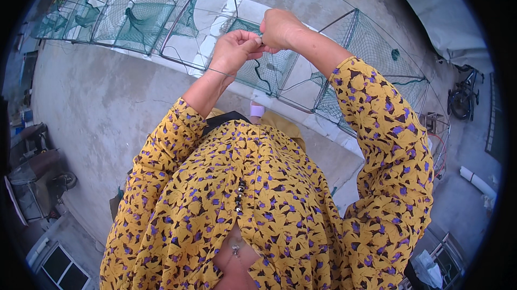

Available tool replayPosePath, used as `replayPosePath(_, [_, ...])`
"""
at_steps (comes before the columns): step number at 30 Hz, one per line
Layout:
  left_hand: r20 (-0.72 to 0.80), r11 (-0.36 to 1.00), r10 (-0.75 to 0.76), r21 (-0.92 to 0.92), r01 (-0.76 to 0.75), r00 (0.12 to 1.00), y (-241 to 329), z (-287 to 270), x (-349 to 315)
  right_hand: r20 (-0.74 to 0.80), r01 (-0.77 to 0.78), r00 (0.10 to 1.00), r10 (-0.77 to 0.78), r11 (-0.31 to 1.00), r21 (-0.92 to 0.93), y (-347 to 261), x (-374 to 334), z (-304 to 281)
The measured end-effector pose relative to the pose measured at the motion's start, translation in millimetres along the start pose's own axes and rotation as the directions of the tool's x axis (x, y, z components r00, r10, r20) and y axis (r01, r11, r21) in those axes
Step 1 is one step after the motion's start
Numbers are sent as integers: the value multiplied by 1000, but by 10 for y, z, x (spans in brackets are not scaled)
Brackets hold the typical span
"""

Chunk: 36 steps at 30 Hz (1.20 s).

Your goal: The person assembles a collapsible mesh fish trap by hand, threading wire through the mesh and frame to secure the structure.

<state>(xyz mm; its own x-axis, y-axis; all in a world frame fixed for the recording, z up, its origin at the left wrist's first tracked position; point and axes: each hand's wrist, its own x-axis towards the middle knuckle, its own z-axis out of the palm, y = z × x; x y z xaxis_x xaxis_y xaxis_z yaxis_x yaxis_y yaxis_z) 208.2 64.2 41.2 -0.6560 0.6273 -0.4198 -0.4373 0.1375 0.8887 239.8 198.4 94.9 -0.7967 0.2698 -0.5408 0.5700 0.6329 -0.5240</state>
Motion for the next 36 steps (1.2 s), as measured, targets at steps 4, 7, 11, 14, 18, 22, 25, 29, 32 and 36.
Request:
replayPosePath(4, [-1, 953, 92, 290, -88, 996, 31, -56, -46, 12, 51, 999, -52, 996, 75, -16, -65, 28])
replayPosePath(7, [0, 903, 134, 411, -122, 991, 52, -88, -52, 36, 74, 997, -73, 997, -22, -44, -108, 12])
replayPosePath(11, [-19, 956, 59, 289, -51, 998, 152, -145, -130, -114, 67, 987, -117, 926, -371, -192, -267, -47])
replayPosePath(14, [53, 995, -83, -59, 86, 995, 231, -224, -184, -46, 400, 913, -406, 911, -101, 172, -85, -120])
replayPosePath(18, [334, 722, 153, -680, 126, 930, 222, -337, -156, 226, 327, 860, -457, 834, 444, -26, -365, -310])
replayPosePath(22, [451, 563, 322, -798, 215, 833, 366, -279, -181, 192, 330, 897, -398, 893, 307, -62, -449, -479])
replayPosePath(25, [480, 610, 348, -768, 195, 806, 392, -253, -158, 173, 362, 890, -422, 884, 295, -71, -465, -499])
replayPosePath(29, [438, 582, 300, -788, 202, 847, 426, -182, -246, 197, 371, 879, -434, 883, 287, -48, -551, -545])
replayPosePath(32, [306, 792, 165, -608, 60, 938, 342, -226, -228, 126, 393, 888, -443, 871, 296, -20, -619, -563])
replayPosePath(36, [193, 995, 63, 69, -78, 979, 199, -86, -323, -15, 471, 873, -488, 833, 292, -32, -672, -589])
